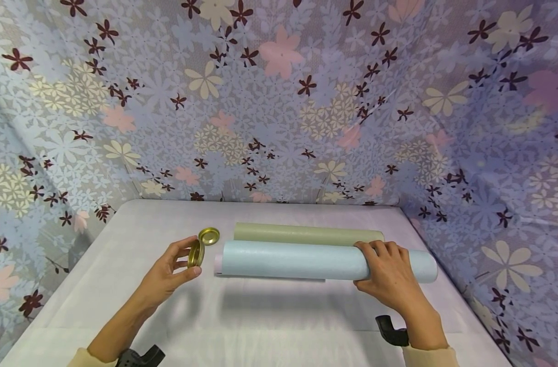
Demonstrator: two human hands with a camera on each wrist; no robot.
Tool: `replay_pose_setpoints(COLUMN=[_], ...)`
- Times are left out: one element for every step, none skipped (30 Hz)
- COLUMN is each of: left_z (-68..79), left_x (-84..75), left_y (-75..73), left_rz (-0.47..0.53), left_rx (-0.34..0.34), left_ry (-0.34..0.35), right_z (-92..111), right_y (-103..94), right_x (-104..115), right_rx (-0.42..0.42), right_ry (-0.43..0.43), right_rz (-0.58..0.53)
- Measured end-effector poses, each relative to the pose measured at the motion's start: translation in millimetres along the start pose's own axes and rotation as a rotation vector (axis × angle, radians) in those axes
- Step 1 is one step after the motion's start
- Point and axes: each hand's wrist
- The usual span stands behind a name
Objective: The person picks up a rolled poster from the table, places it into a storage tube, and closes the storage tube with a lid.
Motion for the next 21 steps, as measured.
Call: replay_pose_setpoints(left_z=[0.1, 0.5, 0.6, 0.8, 1.0, 1.2, 1.3, 1.3, 1.3, 1.2, 1.1, 0.9, 0.7, 0.4, 0.2, 0.0, -0.3, -0.5, -0.7, -0.9, -1.1], left_x=[0.2, 0.2, 0.2, 0.1, 0.1, -0.1, -0.2, -0.5, -0.7, -1.0, -1.4, -1.8, -2.2, -2.6, -3.0, -3.3, -3.8, -4.2, -4.5, -4.8, -5.2], left_y=[0.9, 1.7, 2.4, 3.0, 3.7, 4.2, 4.9, 5.6, 6.2, 6.9, 7.7, 8.4, 9.3, 10.1, 11.0, 11.9, 12.8, 13.7, 14.5, 15.3, 16.0], left_rz=[0.005, 0.009, 0.014, 0.016, 0.018, 0.023, 0.022, 0.023, 0.024, 0.031, 0.035, 0.042, 0.048, 0.054, 0.059, 0.064, 0.069, 0.077, 0.081, 0.085, 0.091], left_rx=[0.007, 0.014, 0.024, 0.033, 0.04, 0.048, 0.053, 0.058, 0.063, 0.066, 0.07, 0.075, 0.079, 0.082, 0.086, 0.089, 0.094, 0.099, 0.102, 0.105, 0.108], left_ry=[0.011, 0.016, 0.027, 0.037, 0.045, 0.053, 0.056, 0.055, 0.052, 0.051, 0.045, 0.041, 0.035, 0.029, 0.022, 0.017, 0.01, 0.007, 0.001, -0.003, -0.008], right_z=[-0.1, -0.3, -0.4, -0.6, -0.7, -0.8, -0.8, -0.8, -0.8, -0.8, -0.7, -0.7, -0.7, -0.7, -0.7, -0.7, -0.7, -0.7, -0.7, -0.7, -0.7], right_y=[0.0, -0.1, -0.2, -0.2, -0.3, -0.5, -0.5, -0.5, -0.6, -0.6, -0.6, -0.6, -0.6, -0.5, -0.4, -0.3, -0.2, 0.0, 0.0, 0.1, 0.0], right_x=[0.1, 0.2, 0.3, 0.4, 0.6, 0.8, 0.9, 1.0, 1.1, 1.3, 1.3, 1.4, 1.5, 1.5, 1.5, 1.5, 1.4, 1.4, 1.3, 1.2, 1.2], right_rx=[0.001, 0.002, 0.003, 0.004, 0.004, 0.004, 0.004, 0.003, 0.003, 0.002, 0.002, 0.002, 0.002, 0.002, 0.001, 0.001, 0.0, 0.0, -0.002, -0.002, -0.002], right_ry=[0.0, 0.0, -0.001, -0.001, -0.001, -0.002, -0.002, -0.002, -0.002, -0.002, -0.002, -0.002, -0.002, -0.003, -0.003, -0.005, -0.006, -0.007, -0.008, -0.009, -0.01], right_rz=[-0.001, -0.002, -0.002, -0.003, -0.003, -0.003, -0.003, -0.003, -0.003, -0.002, -0.002, -0.002, -0.002, -0.002, -0.001, -0.001, -0.001, -0.001, -0.001, -0.001, -0.001])
Point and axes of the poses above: each hand's wrist, its own z-axis away from the middle knuckle, its own y-axis out of the palm, x = y × z, and after that the axes turned 14 degrees about z, right-handed
